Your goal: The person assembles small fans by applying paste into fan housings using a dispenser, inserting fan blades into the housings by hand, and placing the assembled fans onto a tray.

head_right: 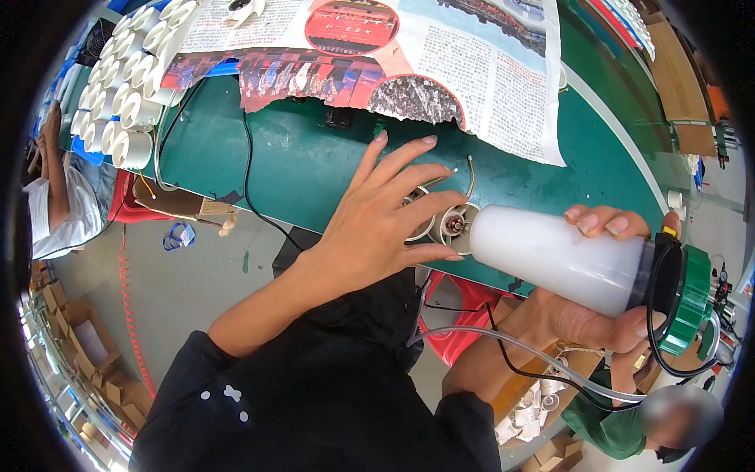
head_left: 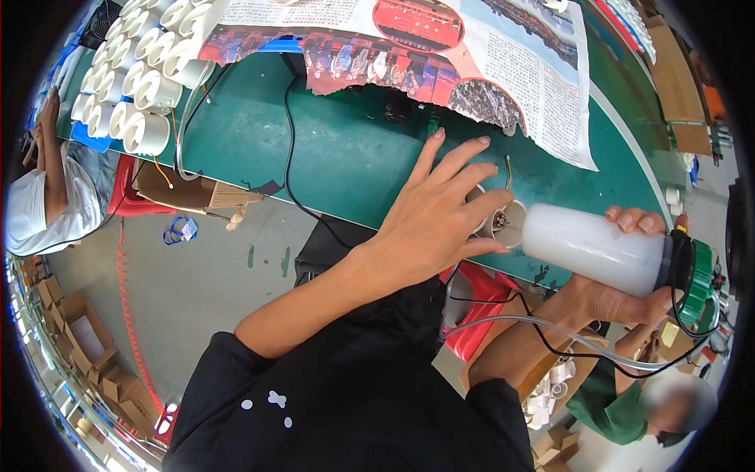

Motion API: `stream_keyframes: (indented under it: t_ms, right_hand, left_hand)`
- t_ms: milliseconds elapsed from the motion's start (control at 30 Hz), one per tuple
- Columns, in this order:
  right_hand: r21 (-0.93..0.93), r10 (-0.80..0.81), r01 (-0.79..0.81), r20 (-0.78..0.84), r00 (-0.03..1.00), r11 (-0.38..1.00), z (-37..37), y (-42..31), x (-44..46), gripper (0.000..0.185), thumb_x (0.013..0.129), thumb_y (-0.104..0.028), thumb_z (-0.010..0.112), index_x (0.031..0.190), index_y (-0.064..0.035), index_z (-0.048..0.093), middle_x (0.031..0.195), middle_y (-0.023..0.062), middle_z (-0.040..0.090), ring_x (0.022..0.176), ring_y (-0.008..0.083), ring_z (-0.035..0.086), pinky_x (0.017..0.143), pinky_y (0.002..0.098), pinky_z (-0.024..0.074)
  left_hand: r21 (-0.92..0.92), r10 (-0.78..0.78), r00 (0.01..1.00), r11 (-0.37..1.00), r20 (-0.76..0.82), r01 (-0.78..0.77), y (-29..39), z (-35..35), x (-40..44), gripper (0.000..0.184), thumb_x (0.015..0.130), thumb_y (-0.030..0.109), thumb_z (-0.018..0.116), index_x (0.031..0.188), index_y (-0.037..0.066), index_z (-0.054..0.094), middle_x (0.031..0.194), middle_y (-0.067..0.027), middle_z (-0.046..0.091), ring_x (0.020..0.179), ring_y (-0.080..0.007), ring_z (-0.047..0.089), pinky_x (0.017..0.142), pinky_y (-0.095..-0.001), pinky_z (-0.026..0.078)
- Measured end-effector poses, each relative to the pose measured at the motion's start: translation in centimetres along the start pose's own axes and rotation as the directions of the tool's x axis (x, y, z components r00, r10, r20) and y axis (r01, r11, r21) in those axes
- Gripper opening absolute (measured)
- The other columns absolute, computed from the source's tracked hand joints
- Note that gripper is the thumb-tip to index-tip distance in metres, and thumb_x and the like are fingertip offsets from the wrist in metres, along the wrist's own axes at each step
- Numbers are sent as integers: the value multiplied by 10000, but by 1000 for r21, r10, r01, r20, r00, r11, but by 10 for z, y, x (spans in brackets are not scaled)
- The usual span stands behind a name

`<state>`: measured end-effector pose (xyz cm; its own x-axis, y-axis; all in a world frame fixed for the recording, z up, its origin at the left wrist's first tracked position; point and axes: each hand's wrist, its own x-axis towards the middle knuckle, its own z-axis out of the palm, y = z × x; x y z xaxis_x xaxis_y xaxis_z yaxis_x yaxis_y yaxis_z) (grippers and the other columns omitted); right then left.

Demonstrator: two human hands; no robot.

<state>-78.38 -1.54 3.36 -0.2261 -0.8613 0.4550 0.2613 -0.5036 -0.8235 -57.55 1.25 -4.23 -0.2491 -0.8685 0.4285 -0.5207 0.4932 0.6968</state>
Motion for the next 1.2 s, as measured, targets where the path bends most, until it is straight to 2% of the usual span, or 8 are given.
stream_keyframes:
  t_ms: [567, 733, 900, 967, 1000, 1067, 1133, 1200]
  right_hand:
    - [144, -178, 164, 88, 980, 976, -8, -26, 0, 946, 794, -683, 598, 1424, -22, 351, 1013, 152, 520, 841, 286, 525, 752, 461, 435]
    - [21, -240, 242, -76, 968, 970, -22, -60, -2, 931, 774, -659, 605, 1407, -15, 377, 991, 134, 510, 824, 253, 510, 734, 422, 431]
    - [-374, 39, -102, -172, 984, 922, -90, -78, 12, 733, 820, -413, 689, 1357, 22, 443, 1050, 126, 581, 905, 233, 584, 783, 396, 489]
    - [-777, 228, -366, -288, 930, 512, -84, -62, 24, 470, 813, -147, 762, 1208, -3, 552, 908, 89, 649, 761, 241, 645, 684, 396, 534]
    - [-956, 280, -208, -146, 949, 206, -76, -46, 32, 512, 793, -226, 786, 1188, -4, 548, 953, 141, 677, 760, 314, 675, 679, 391, 536]
    - [-991, 361, -96, -124, 924, -94, -95, -5, 28, 591, 766, -302, 795, 1199, -1, 528, 997, 225, 674, 851, 419, 664, 717, 420, 534]
    - [-940, 295, -99, -201, 934, -327, -77, 16, 20, 689, 740, -398, 794, 1232, -6, 512, 1007, 281, 649, 907, 484, 627, 742, 466, 527]
    - [-934, 264, -80, -180, 948, -349, -65, 24, 18, 736, 751, -459, 775, 1264, -9, 500, 1068, 263, 639, 1001, 454, 605, 832, 493, 500]
  left_hand:
    - [38, 5, 999, 999, 32, -6, 1, -1, 4, 597, 654, 347, 856, 1168, 141, 633, 1240, -69, 553, 1330, -318, 421, 1103, -612, 248]
    - [9, -2, 1000, 1000, 2, 2, 1, -13, 0, 782, 611, 296, 889, 1290, 126, 540, 1325, -87, 538, 1342, -351, 415, 1117, -609, 224]
    - [36, -67, 997, 997, 34, 66, -14, -19, -19, 763, 638, 273, 874, 1291, 80, 528, 1321, -111, 531, 1350, -347, 399, 1137, -589, 210]
    - [83, -69, 996, 995, 64, 63, -16, -20, -19, 677, 661, 234, 860, 1245, 73, 557, 1301, -106, 553, 1351, -341, 404, 1145, -580, 206]
    - [13, -69, 997, 998, 43, 69, -17, -20, -20, 671, 652, 213, 869, 1229, 80, 555, 1285, -105, 578, 1347, -341, 417, 1149, -575, 204]
    - [-105, -62, 997, 993, -45, 57, -19, -18, -21, 662, 653, 186, 879, 1207, 93, 529, 1245, -95, 625, 1329, -336, 449, 1150, -559, 214]
    - [-180, -100, 993, 980, -66, 87, -22, -18, -25, 679, 658, 187, 883, 1216, 95, 508, 1242, -85, 630, 1328, -329, 451, 1149, -556, 220]
    - [-173, -124, 988, 979, -95, 106, -21, -21, -27, 687, 635, 203, 899, 1200, 95, 523, 1229, -76, 635, 1278, -317, 487, 1112, -512, 283]
